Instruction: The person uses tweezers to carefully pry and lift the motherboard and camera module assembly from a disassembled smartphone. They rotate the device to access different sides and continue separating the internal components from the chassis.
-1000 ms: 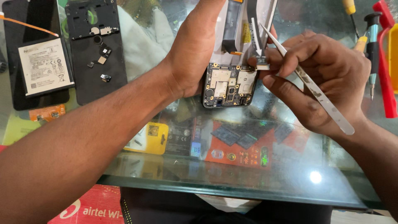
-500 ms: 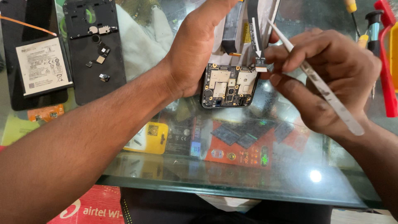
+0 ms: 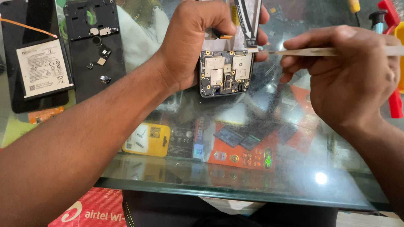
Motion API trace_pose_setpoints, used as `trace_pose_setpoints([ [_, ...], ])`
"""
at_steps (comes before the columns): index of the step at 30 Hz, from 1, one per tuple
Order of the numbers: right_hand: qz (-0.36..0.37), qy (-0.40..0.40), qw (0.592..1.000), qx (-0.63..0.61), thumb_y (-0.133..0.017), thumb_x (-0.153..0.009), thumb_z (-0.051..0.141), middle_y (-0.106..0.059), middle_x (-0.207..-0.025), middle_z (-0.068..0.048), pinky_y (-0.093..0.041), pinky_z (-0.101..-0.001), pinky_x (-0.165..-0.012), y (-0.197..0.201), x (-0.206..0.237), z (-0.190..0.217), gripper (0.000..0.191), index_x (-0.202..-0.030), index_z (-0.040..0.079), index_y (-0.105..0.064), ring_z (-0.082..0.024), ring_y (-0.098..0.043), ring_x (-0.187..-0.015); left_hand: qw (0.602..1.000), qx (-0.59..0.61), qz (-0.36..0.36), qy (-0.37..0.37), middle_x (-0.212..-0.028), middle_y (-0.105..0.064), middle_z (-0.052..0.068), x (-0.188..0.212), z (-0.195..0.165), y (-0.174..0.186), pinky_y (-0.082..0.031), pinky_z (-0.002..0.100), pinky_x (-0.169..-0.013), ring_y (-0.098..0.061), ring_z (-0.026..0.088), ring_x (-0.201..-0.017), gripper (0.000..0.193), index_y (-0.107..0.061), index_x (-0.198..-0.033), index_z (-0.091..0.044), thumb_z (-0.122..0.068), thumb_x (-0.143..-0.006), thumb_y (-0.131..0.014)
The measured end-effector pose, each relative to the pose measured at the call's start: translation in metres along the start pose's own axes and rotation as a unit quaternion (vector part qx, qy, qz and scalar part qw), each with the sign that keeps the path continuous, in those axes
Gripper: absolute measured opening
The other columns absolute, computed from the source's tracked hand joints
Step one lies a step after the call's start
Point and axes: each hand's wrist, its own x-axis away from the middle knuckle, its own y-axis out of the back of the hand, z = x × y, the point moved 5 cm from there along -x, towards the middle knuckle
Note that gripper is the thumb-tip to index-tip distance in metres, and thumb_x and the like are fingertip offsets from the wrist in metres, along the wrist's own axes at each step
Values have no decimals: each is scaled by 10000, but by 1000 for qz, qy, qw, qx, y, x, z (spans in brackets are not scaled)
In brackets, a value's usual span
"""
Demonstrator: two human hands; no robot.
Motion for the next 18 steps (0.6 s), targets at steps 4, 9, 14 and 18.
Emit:
trace_pose_setpoints([
  [4, 37, -6, 999, 14, -479, -1129, 139, -683, -1050, -243, -635, -437, -777, -6, -3, 4, 292, -1124, -114, -623, -300, -723, -940, 1000, 6, -5, 5, -1223, -615, 204, 0, 3, 4, -675, 501, -998, -695, 291, -1103, 353, -608, -1207, 109, -49, -914, -490],
  [9, 64, 1, 998, -10, -603, -1111, 32, -701, -1022, -193, -651, -385, -778, -8, -8, 3, 127, -1142, -85, -639, -242, -736, -942, 999, 37, -20, -18, -1248, -608, 198, -2, 5, 12, -650, 478, -982, -681, 296, -1122, 336, -603, -1209, 96, -41, -920, -501],
  [14, 73, 35, 996, 29, -644, -1096, 33, -715, -981, -182, -662, -373, -764, -9, -6, 9, 111, -1089, -77, -656, -233, -745, -890, 994, 100, -49, 17, -1154, -656, 258, -3, 6, 27, -641, 500, -985, -733, 372, -1055, 303, -592, -1126, 88, -96, -902, -504],
  [18, 56, 51, 992, 105, -635, -1095, 35, -710, -965, -195, -655, -374, -759, -13, -4, 13, 118, -1087, -82, -648, -243, -746, -872, 994, 97, -38, 8, -1162, -658, 256, -2, 7, 29, -635, 494, -1013, -729, 367, -1068, 350, -590, -1190, 95, -104, -921, -488],
])
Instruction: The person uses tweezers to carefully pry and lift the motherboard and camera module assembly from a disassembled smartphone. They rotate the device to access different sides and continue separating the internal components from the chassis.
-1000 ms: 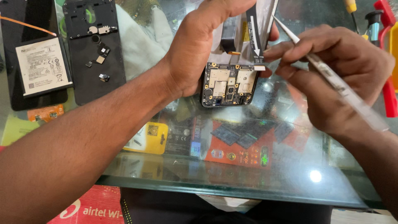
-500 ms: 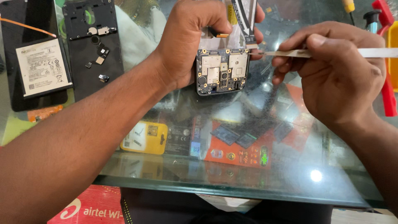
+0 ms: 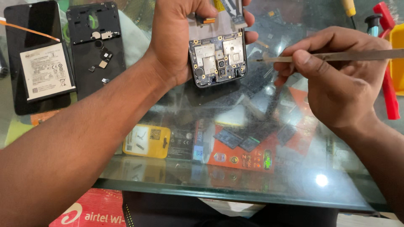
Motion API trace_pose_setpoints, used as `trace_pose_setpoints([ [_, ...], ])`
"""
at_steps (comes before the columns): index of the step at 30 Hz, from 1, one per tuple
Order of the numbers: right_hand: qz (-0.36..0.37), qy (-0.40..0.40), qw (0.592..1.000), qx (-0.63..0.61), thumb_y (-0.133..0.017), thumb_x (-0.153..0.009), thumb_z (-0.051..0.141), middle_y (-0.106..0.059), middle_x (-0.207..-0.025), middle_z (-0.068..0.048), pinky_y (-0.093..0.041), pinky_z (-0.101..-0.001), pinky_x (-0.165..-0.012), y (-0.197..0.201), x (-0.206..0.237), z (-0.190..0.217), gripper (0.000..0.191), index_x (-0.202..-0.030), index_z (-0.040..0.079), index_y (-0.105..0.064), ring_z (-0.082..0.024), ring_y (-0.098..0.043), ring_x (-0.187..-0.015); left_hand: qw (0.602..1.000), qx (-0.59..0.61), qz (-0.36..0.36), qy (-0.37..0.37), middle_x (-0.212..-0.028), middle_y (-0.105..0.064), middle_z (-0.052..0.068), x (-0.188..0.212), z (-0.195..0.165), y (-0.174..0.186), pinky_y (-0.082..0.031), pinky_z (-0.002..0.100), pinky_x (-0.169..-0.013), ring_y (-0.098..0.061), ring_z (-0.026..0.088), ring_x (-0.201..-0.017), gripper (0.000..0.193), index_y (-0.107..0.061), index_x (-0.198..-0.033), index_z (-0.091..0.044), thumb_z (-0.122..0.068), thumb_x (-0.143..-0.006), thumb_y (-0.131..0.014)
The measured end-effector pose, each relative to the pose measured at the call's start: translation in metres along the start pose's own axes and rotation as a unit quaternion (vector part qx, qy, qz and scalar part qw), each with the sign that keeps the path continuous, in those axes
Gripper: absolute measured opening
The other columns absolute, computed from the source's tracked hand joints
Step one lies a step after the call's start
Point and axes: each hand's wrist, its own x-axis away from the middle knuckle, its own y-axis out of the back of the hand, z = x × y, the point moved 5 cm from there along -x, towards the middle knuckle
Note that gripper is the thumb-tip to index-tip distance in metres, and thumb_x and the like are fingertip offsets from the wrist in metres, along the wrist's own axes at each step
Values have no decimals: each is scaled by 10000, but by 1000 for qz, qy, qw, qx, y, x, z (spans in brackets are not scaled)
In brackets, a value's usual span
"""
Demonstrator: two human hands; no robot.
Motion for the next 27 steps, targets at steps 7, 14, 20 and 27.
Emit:
trace_pose_setpoints([
  [7, -19, -18, 999, -35, -621, -1116, 57, -708, -972, -201, -660, -380, -760, -1, -3, -2, 138, -1126, -73, -667, -255, -745, -896, 1000, 4, 18, -7, -1205, -626, 224, 0, 0, -4, -634, 468, -1020, -694, 321, -1118, 401, -578, -1271, 95, -85, -933, -459],
  [14, -12, -19, 998, -51, -625, -1132, 76, -710, -979, -207, -654, -381, -773, -2, -3, -1, 172, -1091, -87, -664, -261, -744, -893, 998, -34, 35, -35, -1303, -591, 202, 1, 0, -7, -645, 473, -1029, -678, 280, -1124, 398, -555, -1310, 91, -71, -963, -447],
  [20, -5, -26, 1000, 1, -635, -1091, 77, -714, -944, -201, -660, -368, -749, -9, -6, 8, 169, -1098, -88, -672, -255, -747, -838, 996, -67, 42, -46, -1298, -590, 194, 3, -3, -14, -645, 472, -1034, -679, 281, -1134, 350, -568, -1268, 85, -27, -959, -448],
  [27, -24, -83, 996, 7, -618, -1066, 84, -716, -947, -216, -661, -404, -796, -10, -6, -2, 199, -1064, -105, -680, -277, -741, -856, 990, -119, 14, -76, -1211, -655, 201, 9, -8, -30, -690, 497, -996, -717, 286, -1080, 335, -625, -1188, 107, -34, -930, -465],
])
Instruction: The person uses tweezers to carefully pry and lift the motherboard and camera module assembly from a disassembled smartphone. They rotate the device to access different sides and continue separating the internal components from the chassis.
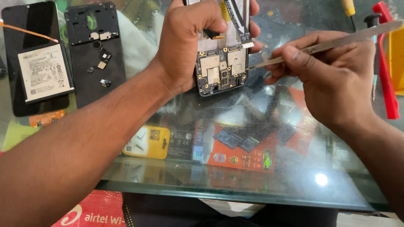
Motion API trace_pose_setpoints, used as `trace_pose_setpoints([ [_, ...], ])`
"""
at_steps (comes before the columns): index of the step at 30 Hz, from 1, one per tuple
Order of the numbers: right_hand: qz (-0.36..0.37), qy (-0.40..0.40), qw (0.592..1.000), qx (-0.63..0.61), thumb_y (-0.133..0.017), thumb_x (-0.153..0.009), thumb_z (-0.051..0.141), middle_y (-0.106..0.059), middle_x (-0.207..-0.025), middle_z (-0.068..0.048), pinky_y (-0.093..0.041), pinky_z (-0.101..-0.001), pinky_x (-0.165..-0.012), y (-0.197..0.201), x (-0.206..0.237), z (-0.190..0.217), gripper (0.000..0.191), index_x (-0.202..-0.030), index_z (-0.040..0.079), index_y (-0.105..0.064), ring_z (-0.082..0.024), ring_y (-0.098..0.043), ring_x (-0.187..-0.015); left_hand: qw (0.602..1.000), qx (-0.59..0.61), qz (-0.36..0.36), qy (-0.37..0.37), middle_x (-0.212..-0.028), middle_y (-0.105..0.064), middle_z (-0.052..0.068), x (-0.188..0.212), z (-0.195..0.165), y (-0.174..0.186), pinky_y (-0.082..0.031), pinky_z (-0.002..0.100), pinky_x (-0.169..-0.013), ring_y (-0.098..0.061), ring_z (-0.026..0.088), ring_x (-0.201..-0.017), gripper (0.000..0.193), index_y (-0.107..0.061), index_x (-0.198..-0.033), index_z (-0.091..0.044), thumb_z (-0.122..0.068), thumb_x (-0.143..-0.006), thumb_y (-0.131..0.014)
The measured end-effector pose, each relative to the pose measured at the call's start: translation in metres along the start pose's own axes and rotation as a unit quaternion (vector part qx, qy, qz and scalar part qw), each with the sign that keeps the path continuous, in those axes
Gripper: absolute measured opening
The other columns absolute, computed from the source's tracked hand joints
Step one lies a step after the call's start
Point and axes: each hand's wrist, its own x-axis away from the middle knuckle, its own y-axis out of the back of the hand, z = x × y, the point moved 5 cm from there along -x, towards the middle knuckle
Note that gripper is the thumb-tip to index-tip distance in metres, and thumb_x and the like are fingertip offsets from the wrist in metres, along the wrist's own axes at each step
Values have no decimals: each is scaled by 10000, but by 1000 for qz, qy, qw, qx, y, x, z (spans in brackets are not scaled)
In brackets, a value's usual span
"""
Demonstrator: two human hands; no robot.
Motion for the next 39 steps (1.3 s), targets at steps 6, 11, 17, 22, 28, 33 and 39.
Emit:
trace_pose_setpoints([
  [6, 48, -95, 972, -211, -548, -1125, 37, -696, -1067, -279, -625, -478, -865, 9, -4, -21, 201, -1135, -135, -650, -330, -725, -998, 999, 25, -3, 26, -1169, -673, 225, 4, -8, -13, -681, 474, -951, -735, 297, -1033, 353, -635, -1200, 122, -42, -911, -514],
  [11, 50, -121, 959, -253, -509, -1118, 22, -702, -1122, -285, -629, -488, -853, 11, 0, -27, 216, -1181, -128, -652, -340, -721, -957, 999, 23, 34, 19, -1112, -682, 221, 8, -13, -22, -684, 462, -915, -751, 282, -938, 338, -626, -1196, 101, -58, -906, -557],
  [17, 16, -173, 943, -283, -509, -1072, 37, -727, -1053, -238, -622, -462, -757, 7, 0, -26, 246, -974, -128, -661, -309, -735, -872, 998, 3, 63, 31, -1046, -709, 238, 9, -15, -25, -691, 450, -905, -768, 289, -931, 363, -619, -1234, 85, -76, -912, -577],
  [22, 20, -180, 927, -329, -537, -1054, 45, -725, -995, -197, -632, -474, -752, -4, 4, -19, 242, -998, -130, -695, -298, -722, -801, 997, -3, 69, 35, -1046, -706, 234, 11, -12, -26, -687, 450, -900, -757, 277, -929, 362, -616, -1236, 90, -85, -921, -576],
  [28, -24, -125, 970, -207, -538, -1062, 81, -707, -973, -203, -621, -438, -774, 6, 3, -22, 185, -1076, -63, -654, -262, -714, -852, 996, 78, 18, 38, -1112, -677, 224, 4, -1, -15, -680, 486, -919, -743, 301, -999, 332, -628, -1179, 117, -71, -910, -578],
  [33, -27, 39, 989, -139, -521, -1165, 101, -668, -1025, -192, -615, -410, -703, 18, 2, -11, 179, -1112, -55, -591, -259, -708, -822, 997, 78, -2, 26, -1149, -666, 204, 1, 5, -6, -681, 510, -962, -726, 301, -1037, 303, -640, -1159, 117, -71, -933, -570],
  [39, 13, 221, 973, 62, -523, -1138, 324, -709, -1067, -133, -654, -314, -776, 6, 8, 22, 345, -1163, -2, -631, -221, -754, -914, 995, 88, -3, 52, -1109, -683, 202, 0, 9, -5, -676, 495, -925, -731, 313, -1004, 311, -636, -1151, 96, -144, -964, -577],
])
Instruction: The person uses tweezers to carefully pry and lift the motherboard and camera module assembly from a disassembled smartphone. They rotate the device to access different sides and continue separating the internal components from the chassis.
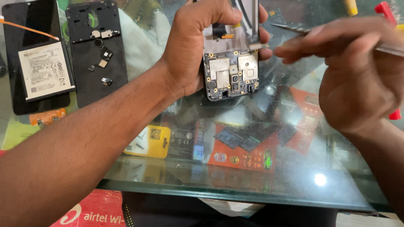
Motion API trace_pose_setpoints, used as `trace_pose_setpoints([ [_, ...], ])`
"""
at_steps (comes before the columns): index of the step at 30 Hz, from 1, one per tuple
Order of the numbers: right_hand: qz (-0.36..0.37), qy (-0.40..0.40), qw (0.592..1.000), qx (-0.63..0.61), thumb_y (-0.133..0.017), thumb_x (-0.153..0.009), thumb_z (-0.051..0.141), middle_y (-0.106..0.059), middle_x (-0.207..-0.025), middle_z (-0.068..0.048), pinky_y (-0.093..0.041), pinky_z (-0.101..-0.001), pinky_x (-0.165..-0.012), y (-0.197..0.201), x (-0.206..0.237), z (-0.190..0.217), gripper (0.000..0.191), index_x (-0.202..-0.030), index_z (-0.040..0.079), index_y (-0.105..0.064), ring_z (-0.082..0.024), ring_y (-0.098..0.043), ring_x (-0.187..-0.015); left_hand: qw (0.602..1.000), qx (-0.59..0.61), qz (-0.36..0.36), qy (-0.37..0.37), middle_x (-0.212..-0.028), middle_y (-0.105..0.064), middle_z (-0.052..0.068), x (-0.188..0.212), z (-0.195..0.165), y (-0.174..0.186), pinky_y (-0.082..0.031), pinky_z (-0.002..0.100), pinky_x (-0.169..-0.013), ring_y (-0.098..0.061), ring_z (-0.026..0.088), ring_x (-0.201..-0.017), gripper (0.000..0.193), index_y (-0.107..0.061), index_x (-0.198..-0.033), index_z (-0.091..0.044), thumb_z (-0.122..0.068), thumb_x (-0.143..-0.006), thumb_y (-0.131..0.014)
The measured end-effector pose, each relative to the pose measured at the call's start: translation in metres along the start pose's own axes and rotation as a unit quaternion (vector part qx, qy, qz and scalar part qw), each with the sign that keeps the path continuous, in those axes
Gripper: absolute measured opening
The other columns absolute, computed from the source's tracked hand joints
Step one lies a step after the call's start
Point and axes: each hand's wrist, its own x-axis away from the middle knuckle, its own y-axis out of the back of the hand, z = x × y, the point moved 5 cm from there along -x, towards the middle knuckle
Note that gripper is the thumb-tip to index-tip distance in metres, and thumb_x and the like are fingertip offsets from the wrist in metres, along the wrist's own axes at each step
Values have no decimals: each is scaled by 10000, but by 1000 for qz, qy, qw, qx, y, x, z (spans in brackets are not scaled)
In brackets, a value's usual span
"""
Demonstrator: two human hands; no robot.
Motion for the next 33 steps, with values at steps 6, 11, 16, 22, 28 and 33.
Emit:
trace_pose_setpoints([
  [6, 148, 173, 919, 323, -917, -766, 319, -680, -1117, -261, -608, -420, -817, -25, -12, 21, 538, -1061, -33, -638, -347, -693, -1042, 998, 38, 18, 48, -1045, -701, 213, 2, 5, -4, -637, 416, -865, -723, 279, -939, 409, -643, -1200, 85, -279, -1028, -567],
  [11, 162, 164, 911, 340, -961, -706, 291, -646, -1117, -260, -610, -439, -796, -30, -15, 22, 572, -1022, -49, -627, -358, -695, -1017, 998, -50, 27, 15, -1046, -730, 192, 6, 0, -7, -634, 419, -805, -748, 265, -915, 415, -649, -1164, 42, -334, -1007, -572],
  [16, 151, 164, 910, 350, -975, -707, 240, -637, -1145, -288, -613, -416, -750, -29, -14, 26, 518, -975, -27, -622, -326, -708, -975, 999, -30, -6, 21, -1046, -684, 165, 5, 2, -8, -667, 469, -881, -742, 274, -948, 371, -637, -1147, 56, -289, -1013, -610],
  [22, 147, 192, 909, 338, -972, -696, 210, -691, -1097, -311, -629, -440, -794, -30, -14, 30, 475, -918, -18, -620, -371, -712, -1059, 998, -48, -40, 19, -1002, -687, 169, 5, -1, -12, -690, 486, -821, -745, 268, -886, 308, -636, -1098, 47, -239, -985, -612],
  [28, 174, 231, 900, 325, -977, -726, 212, -719, -1070, -274, -623, -423, -799, -30, -15, 33, 433, -874, 12, -623, -332, -704, -1037, 997, -65, -19, 33, -955, -704, 187, 5, -3, -16, -662, 447, -763, -736, 284, -821, 304, -649, -1072, 56, -232, -983, -607],
  [33, 216, 237, 894, 314, -954, -728, 185, -738, -971, -214, -618, -424, -823, -28, -18, 30, 395, -845, -1, -625, -362, -704, -1072, 997, -56, -19, 54, -963, -711, 197, 4, -1, -16, -662, 450, -768, -730, 283, -822, 311, -660, -1084, 70, -215, -969, -616],
])
